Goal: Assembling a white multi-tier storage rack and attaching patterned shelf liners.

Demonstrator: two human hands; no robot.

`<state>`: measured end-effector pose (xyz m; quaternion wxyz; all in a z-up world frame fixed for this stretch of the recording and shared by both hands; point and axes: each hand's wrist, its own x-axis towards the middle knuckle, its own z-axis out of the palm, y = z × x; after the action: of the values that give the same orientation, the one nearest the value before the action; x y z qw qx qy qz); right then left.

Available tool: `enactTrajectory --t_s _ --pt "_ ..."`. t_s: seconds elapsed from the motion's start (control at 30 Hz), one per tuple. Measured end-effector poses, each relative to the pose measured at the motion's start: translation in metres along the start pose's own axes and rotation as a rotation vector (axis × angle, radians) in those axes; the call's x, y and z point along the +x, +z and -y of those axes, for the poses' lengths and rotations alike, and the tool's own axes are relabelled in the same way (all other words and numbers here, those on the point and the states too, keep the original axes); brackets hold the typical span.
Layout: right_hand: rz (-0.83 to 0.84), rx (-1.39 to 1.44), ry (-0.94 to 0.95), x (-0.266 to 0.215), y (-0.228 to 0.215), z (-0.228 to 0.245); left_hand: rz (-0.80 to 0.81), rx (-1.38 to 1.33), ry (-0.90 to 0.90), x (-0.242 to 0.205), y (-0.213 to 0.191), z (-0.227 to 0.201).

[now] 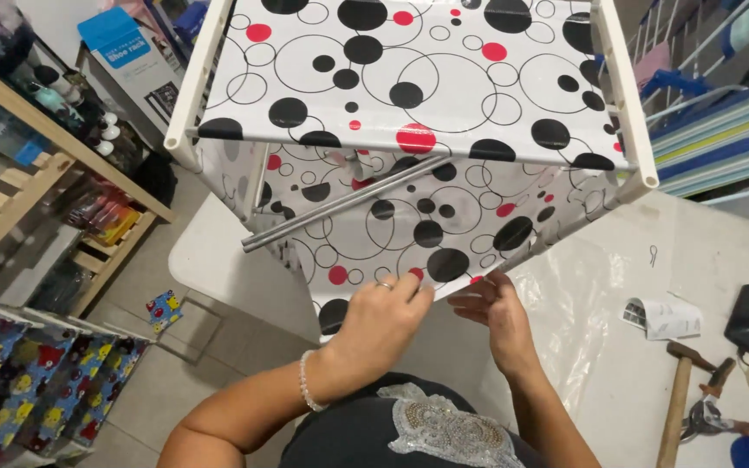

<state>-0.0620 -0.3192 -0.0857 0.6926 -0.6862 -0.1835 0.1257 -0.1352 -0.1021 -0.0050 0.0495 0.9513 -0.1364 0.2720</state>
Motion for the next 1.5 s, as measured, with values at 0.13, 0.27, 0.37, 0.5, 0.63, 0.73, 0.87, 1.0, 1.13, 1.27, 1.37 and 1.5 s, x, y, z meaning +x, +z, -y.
enactTrajectory --t_s 0.13,0.27,0.37,0.5,0.63,0.73,0.87,1.0,1.13,1.27,1.37,1.5 --pt "-0.104 0.082 0.159 0.021 0.030 0.001 0.139 -0.297 0.079 0.017 -0.004 0.050" --pt "-0.271 0.085 0.253 0.029 0.032 -0.025 0.183 -0.072 -0.025 0.073 -0.015 0.096" --pt "-0.379 0.104 0.234 0.033 0.054 -0.010 0.416 0.088 -0.006 0.118 0.058 0.116" --pt "-0.447 0.031 0.255 0.034 0.064 -0.010 0.342 0.054 0.069 0.116 0.121 0.129" --pt "-0.481 0.065 0.269 0.032 0.066 -0.034 -0.171 0.247 0.083 0.112 0.109 0.134" --pt "-0.502 0.099 0.258 0.028 0.066 -0.041 -0.127 0.166 0.079 0.115 0.144 0.159" --pt "-0.515 0.132 0.222 0.019 0.067 -0.051 0.375 -0.176 -0.195 0.121 0.185 0.182" --pt "-0.575 0.109 0.184 -0.005 0.045 -0.094 0.538 -0.045 -0.218 0.142 0.124 0.185" --pt "-0.651 -0.187 0.394 -0.036 0.056 -0.033 0.522 0.089 -0.251 0.145 0.113 0.189" --pt "-0.713 -0.299 0.301 -0.060 0.023 -0.036 0.658 -0.012 -0.291 0.145 0.108 0.195" --pt "-0.932 -0.241 0.178 -0.093 0.003 -0.027 0.695 -0.058 -0.329 0.150 0.079 0.190" --pt "-1.229 -0.152 0.381 -0.112 -0.085 -0.081 0.858 -0.022 -0.418 0.154 0.062 0.177"
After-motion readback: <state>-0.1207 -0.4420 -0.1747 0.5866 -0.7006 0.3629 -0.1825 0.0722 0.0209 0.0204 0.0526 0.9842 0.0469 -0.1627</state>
